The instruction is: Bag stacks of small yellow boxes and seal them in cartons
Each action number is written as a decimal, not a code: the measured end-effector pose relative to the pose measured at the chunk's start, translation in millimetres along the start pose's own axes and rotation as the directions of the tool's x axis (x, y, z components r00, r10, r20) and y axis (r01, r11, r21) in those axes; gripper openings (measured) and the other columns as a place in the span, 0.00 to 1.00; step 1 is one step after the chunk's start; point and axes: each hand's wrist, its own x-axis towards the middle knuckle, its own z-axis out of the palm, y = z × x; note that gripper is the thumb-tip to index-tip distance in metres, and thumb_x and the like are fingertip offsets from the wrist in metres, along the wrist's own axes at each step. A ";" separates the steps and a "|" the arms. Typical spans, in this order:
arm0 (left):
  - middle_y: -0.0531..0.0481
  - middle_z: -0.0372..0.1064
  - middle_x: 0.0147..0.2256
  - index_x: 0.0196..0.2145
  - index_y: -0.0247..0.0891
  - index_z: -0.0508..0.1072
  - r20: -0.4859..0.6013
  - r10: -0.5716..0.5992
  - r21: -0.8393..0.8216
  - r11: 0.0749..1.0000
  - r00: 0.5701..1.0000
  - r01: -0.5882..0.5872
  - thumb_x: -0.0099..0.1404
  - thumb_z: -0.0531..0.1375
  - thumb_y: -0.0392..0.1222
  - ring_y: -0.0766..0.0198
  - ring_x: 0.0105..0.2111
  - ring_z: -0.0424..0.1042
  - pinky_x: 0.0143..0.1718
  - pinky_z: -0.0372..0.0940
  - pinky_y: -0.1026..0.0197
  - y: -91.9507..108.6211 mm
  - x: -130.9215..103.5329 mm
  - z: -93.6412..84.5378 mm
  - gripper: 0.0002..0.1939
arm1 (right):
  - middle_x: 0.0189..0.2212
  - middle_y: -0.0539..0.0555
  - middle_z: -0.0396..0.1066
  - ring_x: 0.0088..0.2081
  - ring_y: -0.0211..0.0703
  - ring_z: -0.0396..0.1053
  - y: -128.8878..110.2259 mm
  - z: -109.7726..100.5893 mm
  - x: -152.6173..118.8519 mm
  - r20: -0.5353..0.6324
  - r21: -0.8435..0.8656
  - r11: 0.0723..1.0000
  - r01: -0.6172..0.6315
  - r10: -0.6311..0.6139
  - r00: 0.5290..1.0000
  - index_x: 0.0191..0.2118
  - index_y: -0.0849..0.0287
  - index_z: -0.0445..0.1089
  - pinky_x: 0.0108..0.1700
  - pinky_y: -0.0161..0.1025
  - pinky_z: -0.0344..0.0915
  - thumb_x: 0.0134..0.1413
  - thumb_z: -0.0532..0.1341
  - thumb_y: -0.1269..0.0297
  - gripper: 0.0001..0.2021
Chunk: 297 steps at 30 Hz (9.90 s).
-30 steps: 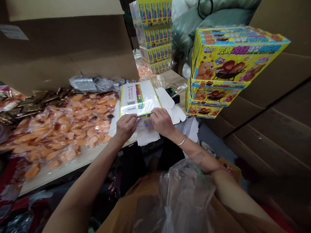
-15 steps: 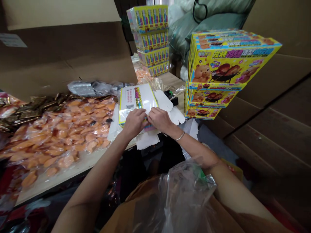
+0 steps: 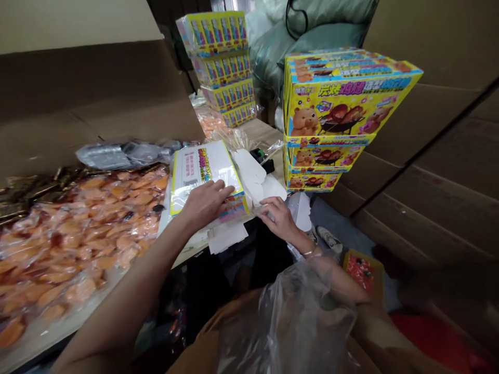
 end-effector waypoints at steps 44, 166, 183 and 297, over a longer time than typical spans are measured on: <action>0.41 0.76 0.42 0.42 0.39 0.77 -0.249 0.139 -0.616 0.741 0.958 -0.267 0.70 0.60 0.40 0.59 0.43 0.76 0.44 0.72 0.56 -17.3 19.5 18.0 0.07 | 0.27 0.45 0.69 0.30 0.33 0.66 68.1 81.0 128.9 0.389 0.849 0.261 -0.459 0.277 0.878 0.31 0.60 0.71 0.37 0.32 0.63 0.31 0.76 0.61 0.20; 0.56 0.63 0.29 0.32 0.34 0.67 -0.873 -0.471 -0.484 0.869 -0.128 0.101 0.60 0.64 0.40 0.71 0.28 0.68 0.33 0.66 0.63 -116.5 -116.5 -92.3 0.09 | 0.29 0.50 0.60 0.32 0.37 0.60 -84.3 104.0 172.9 0.626 0.560 0.758 0.334 -0.651 0.429 0.26 0.60 0.68 0.39 0.36 0.57 0.66 0.55 0.63 0.16; 0.51 0.73 0.28 0.33 0.40 0.76 -0.357 -0.660 -0.690 0.664 0.661 0.290 0.70 0.59 0.40 0.62 0.32 0.72 0.36 0.66 0.59 20.2 -160.4 29.6 0.08 | 0.32 0.51 0.60 0.35 0.39 0.60 -81.6 93.5 171.4 0.593 0.529 0.734 0.426 -0.678 0.434 0.31 0.62 0.73 0.41 0.36 0.58 0.61 0.64 0.55 0.15; 0.49 0.66 0.29 0.29 0.41 0.62 -0.379 -0.297 -0.421 0.899 0.876 0.122 0.70 0.57 0.37 0.60 0.32 0.65 0.34 0.62 0.58 -8.4 -82.9 18.8 0.11 | 0.26 0.47 0.70 0.29 0.35 0.63 -69.9 55.1 176.2 0.754 0.089 0.995 0.047 -0.098 0.650 0.32 0.60 0.76 0.32 0.33 0.50 0.53 0.67 0.69 0.01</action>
